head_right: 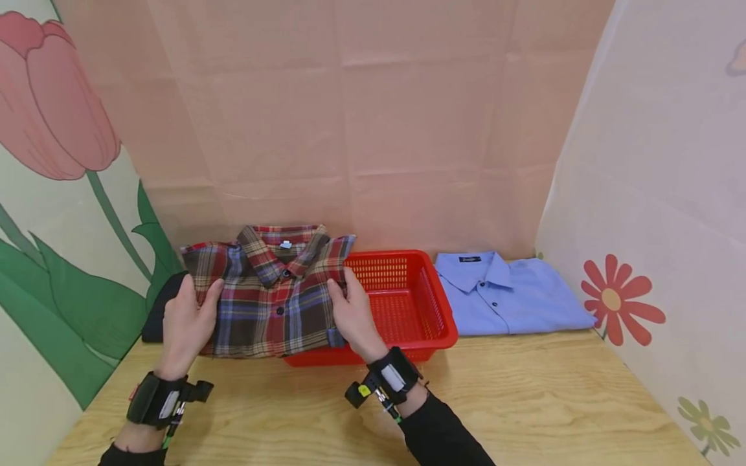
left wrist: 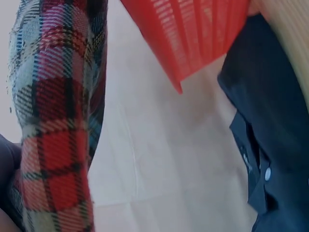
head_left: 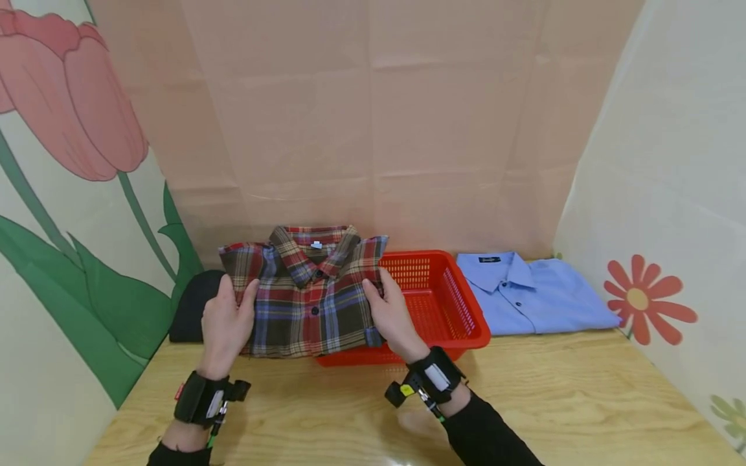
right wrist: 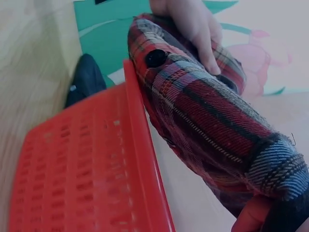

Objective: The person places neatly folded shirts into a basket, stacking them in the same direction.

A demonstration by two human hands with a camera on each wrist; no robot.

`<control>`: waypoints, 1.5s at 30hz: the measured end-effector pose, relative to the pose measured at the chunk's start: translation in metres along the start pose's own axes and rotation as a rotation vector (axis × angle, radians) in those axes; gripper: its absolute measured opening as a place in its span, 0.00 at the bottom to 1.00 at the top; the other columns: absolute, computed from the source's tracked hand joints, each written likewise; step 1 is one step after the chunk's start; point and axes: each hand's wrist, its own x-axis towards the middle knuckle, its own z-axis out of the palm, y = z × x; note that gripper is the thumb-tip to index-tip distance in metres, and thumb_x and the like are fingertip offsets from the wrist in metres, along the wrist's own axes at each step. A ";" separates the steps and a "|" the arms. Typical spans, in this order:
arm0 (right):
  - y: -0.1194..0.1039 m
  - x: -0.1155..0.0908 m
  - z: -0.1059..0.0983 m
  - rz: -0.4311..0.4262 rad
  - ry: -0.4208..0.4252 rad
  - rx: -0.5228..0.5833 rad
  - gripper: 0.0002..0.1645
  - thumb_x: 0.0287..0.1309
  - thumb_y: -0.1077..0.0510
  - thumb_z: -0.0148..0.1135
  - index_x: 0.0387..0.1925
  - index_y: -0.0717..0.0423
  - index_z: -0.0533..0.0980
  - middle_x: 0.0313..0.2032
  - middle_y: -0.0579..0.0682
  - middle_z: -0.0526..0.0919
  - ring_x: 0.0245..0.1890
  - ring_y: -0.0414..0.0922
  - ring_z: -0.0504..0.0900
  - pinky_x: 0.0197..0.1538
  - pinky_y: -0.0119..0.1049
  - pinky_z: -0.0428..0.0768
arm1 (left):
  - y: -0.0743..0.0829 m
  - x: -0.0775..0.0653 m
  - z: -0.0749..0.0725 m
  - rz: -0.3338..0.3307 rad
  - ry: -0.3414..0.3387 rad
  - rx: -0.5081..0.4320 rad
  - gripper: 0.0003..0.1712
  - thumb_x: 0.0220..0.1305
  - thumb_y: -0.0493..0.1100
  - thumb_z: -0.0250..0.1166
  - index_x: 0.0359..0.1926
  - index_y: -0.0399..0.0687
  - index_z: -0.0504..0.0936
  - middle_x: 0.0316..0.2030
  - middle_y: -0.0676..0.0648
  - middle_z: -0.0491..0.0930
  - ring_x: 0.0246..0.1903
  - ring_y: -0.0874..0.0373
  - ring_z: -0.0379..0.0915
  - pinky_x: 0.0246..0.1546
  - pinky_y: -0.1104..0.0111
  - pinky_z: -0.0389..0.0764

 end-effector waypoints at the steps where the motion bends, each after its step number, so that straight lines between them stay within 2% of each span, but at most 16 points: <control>1: 0.000 0.001 -0.003 0.001 0.000 0.007 0.16 0.74 0.50 0.48 0.58 0.47 0.69 0.49 0.52 0.79 0.45 0.49 0.78 0.48 0.42 0.77 | 0.001 0.000 0.002 0.003 0.005 -0.012 0.23 0.72 0.55 0.55 0.33 0.39 0.66 0.15 0.45 0.63 0.15 0.48 0.67 0.18 0.63 0.60; 4: 0.002 0.003 -0.013 0.012 0.003 0.012 0.17 0.74 0.49 0.49 0.59 0.46 0.70 0.49 0.52 0.80 0.45 0.49 0.79 0.48 0.42 0.78 | 0.006 0.001 0.009 0.012 0.008 -0.050 0.23 0.72 0.56 0.55 0.34 0.40 0.67 0.15 0.46 0.63 0.15 0.48 0.67 0.19 0.63 0.60; 8: 0.004 0.003 -0.026 0.043 -0.001 -0.006 0.19 0.72 0.46 0.52 0.59 0.45 0.71 0.48 0.52 0.81 0.44 0.49 0.80 0.47 0.41 0.79 | 0.013 0.001 0.016 0.014 -0.027 -0.109 0.23 0.74 0.57 0.52 0.35 0.41 0.66 0.15 0.47 0.61 0.13 0.51 0.63 0.17 0.64 0.58; 12: 0.005 0.001 -0.039 0.083 -0.063 -0.015 0.23 0.68 0.45 0.57 0.62 0.42 0.70 0.52 0.52 0.81 0.46 0.48 0.81 0.47 0.41 0.81 | 0.019 0.001 0.022 -0.002 -0.054 -0.148 0.23 0.74 0.57 0.51 0.34 0.42 0.65 0.15 0.47 0.59 0.13 0.52 0.60 0.16 0.64 0.57; 17: 0.006 -0.001 -0.051 0.108 -0.174 -0.035 0.34 0.63 0.49 0.64 0.68 0.38 0.64 0.60 0.50 0.77 0.53 0.50 0.80 0.53 0.46 0.81 | 0.023 0.002 0.028 0.008 -0.062 -0.184 0.21 0.74 0.56 0.52 0.37 0.41 0.67 0.16 0.46 0.62 0.14 0.52 0.62 0.17 0.64 0.58; 20: 0.004 -0.002 -0.054 0.090 -0.201 -0.093 0.40 0.63 0.51 0.65 0.72 0.36 0.58 0.67 0.47 0.70 0.64 0.51 0.72 0.63 0.53 0.73 | 0.024 0.004 0.028 0.016 -0.068 -0.220 0.20 0.74 0.56 0.52 0.41 0.41 0.69 0.16 0.45 0.65 0.14 0.52 0.63 0.17 0.64 0.59; 22: 0.003 -0.003 -0.055 0.085 -0.192 -0.127 0.43 0.64 0.53 0.64 0.75 0.36 0.54 0.72 0.46 0.63 0.72 0.51 0.62 0.69 0.58 0.64 | 0.023 0.005 0.028 0.021 -0.081 -0.245 0.21 0.74 0.56 0.52 0.45 0.41 0.70 0.17 0.43 0.68 0.15 0.52 0.65 0.17 0.64 0.60; 24: 0.002 -0.005 -0.056 0.080 -0.171 -0.167 0.44 0.65 0.54 0.63 0.76 0.37 0.52 0.74 0.44 0.58 0.75 0.50 0.55 0.71 0.60 0.57 | 0.021 0.005 0.029 0.019 -0.105 -0.273 0.21 0.74 0.57 0.52 0.48 0.42 0.71 0.20 0.41 0.73 0.17 0.50 0.69 0.19 0.64 0.62; 28: -0.001 -0.006 -0.055 0.089 -0.155 -0.177 0.43 0.66 0.56 0.62 0.76 0.41 0.52 0.73 0.47 0.59 0.74 0.51 0.57 0.71 0.59 0.59 | 0.015 0.005 0.030 0.003 -0.125 -0.308 0.23 0.73 0.58 0.53 0.50 0.43 0.72 0.29 0.38 0.81 0.26 0.46 0.79 0.25 0.61 0.70; 33: 0.000 -0.008 -0.059 0.088 -0.118 -0.223 0.44 0.65 0.55 0.62 0.76 0.47 0.53 0.73 0.50 0.60 0.73 0.53 0.58 0.70 0.59 0.60 | 0.018 0.007 0.033 -0.009 -0.160 -0.331 0.23 0.72 0.58 0.54 0.52 0.44 0.71 0.38 0.36 0.83 0.35 0.41 0.82 0.33 0.52 0.77; 37: 0.003 -0.006 -0.066 0.036 -0.099 -0.248 0.37 0.65 0.57 0.61 0.73 0.45 0.60 0.67 0.49 0.69 0.64 0.52 0.69 0.66 0.55 0.69 | 0.024 0.012 0.039 0.010 -0.202 -0.347 0.24 0.72 0.56 0.55 0.55 0.42 0.70 0.43 0.35 0.83 0.41 0.40 0.81 0.40 0.50 0.78; 40: 0.005 -0.005 -0.071 0.002 -0.071 -0.279 0.34 0.66 0.59 0.60 0.71 0.44 0.62 0.63 0.49 0.74 0.58 0.51 0.74 0.61 0.53 0.75 | 0.031 0.014 0.042 0.008 -0.273 -0.363 0.22 0.73 0.54 0.54 0.55 0.42 0.69 0.44 0.37 0.82 0.42 0.43 0.80 0.41 0.53 0.77; 45: 0.010 -0.004 -0.079 -0.027 0.000 -0.390 0.35 0.66 0.61 0.59 0.72 0.50 0.61 0.63 0.55 0.73 0.59 0.54 0.73 0.63 0.56 0.72 | 0.039 0.013 0.047 -0.001 -0.417 -0.361 0.22 0.74 0.52 0.53 0.58 0.40 0.67 0.47 0.37 0.79 0.44 0.45 0.77 0.42 0.55 0.76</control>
